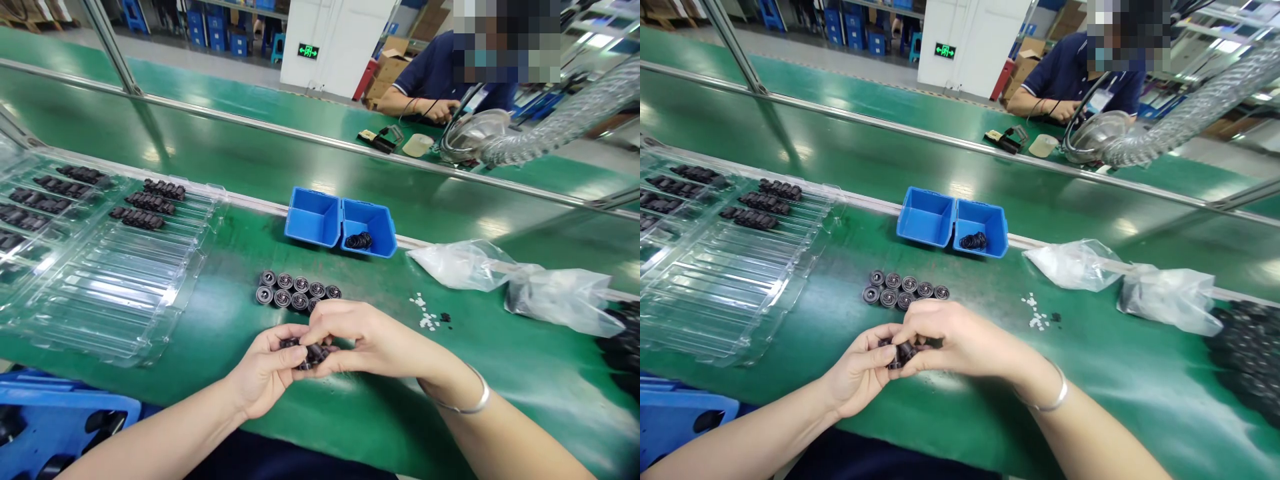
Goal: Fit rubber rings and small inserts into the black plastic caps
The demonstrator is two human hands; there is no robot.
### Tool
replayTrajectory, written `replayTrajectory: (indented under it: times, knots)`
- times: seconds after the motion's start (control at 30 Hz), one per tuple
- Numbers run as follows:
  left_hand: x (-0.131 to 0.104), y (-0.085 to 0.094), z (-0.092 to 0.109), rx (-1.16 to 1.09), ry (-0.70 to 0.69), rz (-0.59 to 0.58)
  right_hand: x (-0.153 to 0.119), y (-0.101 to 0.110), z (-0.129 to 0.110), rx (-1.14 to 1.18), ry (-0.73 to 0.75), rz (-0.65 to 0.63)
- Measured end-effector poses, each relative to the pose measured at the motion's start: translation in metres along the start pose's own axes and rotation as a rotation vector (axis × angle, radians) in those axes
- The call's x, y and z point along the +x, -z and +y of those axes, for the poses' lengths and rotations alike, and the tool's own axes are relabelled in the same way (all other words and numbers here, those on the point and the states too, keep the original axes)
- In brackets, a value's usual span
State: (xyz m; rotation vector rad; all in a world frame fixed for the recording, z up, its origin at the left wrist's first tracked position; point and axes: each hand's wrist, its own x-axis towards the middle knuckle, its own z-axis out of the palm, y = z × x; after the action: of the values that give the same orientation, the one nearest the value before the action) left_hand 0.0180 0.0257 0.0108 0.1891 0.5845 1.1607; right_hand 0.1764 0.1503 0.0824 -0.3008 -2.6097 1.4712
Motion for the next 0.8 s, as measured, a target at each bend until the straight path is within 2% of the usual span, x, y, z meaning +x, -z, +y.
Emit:
replayTrajectory:
  times: [0.07,0.13,0.2,0.3,0.43,0.6,0.8]
  knots:
    - [-0.001,-0.001,0.0,-0.018,-0.005,-0.011,0.002,0.007,0.005,0.175,-0.028,0.037]
    - [-0.001,-0.002,0.0,-0.029,-0.003,-0.007,0.006,0.012,0.012,0.333,-0.085,0.134]
    - [0.0,-0.002,0.0,-0.033,0.005,0.012,0.015,0.016,0.019,0.36,-0.108,0.237]
    - [0.002,-0.003,0.0,-0.038,0.02,0.023,0.034,0.017,0.026,0.099,-0.043,0.315]
    - [0.002,-0.003,-0.001,-0.052,0.032,0.039,0.061,0.014,0.031,-0.277,0.063,0.325]
    - [0.003,-0.002,-0.001,-0.072,0.036,0.056,0.082,0.007,0.036,-0.382,0.078,0.239]
    - [0.005,-0.002,-0.002,-0.085,0.038,0.062,0.088,0.002,0.04,-0.409,0.068,0.197]
